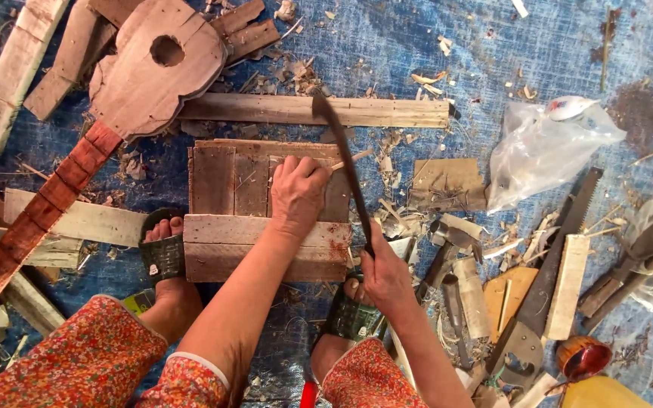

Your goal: Shaping and assembling wooden components for a handmade stringed instrument using various hand tools.

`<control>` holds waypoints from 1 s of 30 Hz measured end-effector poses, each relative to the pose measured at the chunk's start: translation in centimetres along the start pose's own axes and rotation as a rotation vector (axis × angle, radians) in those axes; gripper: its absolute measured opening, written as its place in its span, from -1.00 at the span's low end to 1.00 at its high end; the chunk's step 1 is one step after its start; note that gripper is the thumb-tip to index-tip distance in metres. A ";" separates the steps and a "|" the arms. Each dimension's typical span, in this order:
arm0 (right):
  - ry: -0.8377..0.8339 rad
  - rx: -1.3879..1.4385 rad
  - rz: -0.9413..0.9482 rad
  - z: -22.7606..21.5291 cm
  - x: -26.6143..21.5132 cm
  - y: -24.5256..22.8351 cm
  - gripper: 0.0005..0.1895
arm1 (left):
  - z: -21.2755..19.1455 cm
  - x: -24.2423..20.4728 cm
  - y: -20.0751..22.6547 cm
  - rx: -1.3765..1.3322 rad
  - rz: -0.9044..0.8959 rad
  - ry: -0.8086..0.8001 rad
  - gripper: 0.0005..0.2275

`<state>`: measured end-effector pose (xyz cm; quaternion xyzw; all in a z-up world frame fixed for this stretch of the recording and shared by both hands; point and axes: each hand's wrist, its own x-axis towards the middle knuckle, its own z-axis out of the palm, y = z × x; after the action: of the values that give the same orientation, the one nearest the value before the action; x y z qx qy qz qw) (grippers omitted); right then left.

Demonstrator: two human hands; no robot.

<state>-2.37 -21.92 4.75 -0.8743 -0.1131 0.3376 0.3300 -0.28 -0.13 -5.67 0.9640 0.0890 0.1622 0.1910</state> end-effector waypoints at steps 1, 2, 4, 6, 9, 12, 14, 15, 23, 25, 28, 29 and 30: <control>0.048 -0.024 -0.012 0.1 0.0 0.2 -0.41 | 0.2 0.0 -0.1 0.003 0.008 0.012 -0.94; 0.095 -0.048 -0.022 0.2 -0.1 0.5 -0.43 | 0.4 -0.1 -0.1 0.004 0.015 0.022 -0.88; 0.039 -0.058 0.006 0.3 0.8 -0.4 -0.42 | 0.1 0.0 0.0 0.006 0.011 0.019 -0.88; -0.013 -0.069 0.032 0.8 1.4 0.3 -0.41 | -0.5 0.3 0.4 0.006 0.008 0.021 -0.88; -0.035 -0.201 -0.047 1.2 2.1 1.6 -0.36 | -1.7 0.8 0.8 -0.004 0.011 0.014 -0.94; -0.178 -0.198 0.101 -0.4 2.3 0.6 -0.34 | -1.4 0.7 0.7 -0.006 0.013 0.004 -0.94; -0.140 -0.005 0.011 -1.2 2.0 0.8 -0.37 | -1.0 0.4 0.4 -0.025 0.017 0.006 -0.95; -0.141 -0.005 0.011 -1.7 1.7 -0.2 -0.37 | -0.7 0.2 0.2 -0.025 0.016 0.006 -0.95; -0.187 -0.153 0.305 -2.0 3.3 -3.8 -0.42 | -1.2 0.6 0.7 -0.026 0.015 0.018 -0.95; -0.133 -0.206 0.142 -1.1 3.3 -1.3 -0.41 | -1.6 1.0 0.8 -0.027 0.015 0.024 -0.94; -0.103 -0.223 0.019 -0.1 2.8 0.7 -0.37 | -1.9 0.8 0.9 -0.032 0.015 0.021 -0.94; -0.120 -0.194 0.053 -0.1 2.7 1.0 -0.35 | -1.9 0.8 0.9 -0.037 0.017 0.024 -0.95; -0.117 -0.196 0.048 -0.5 2.7 0.5 -0.35 | -1.7 0.8 0.9 -0.035 0.019 0.029 -0.95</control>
<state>-0.07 -21.42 3.27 -0.8837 -0.1433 0.3831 0.2277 -0.01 -0.15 -3.61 0.9588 0.0798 0.1794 0.2052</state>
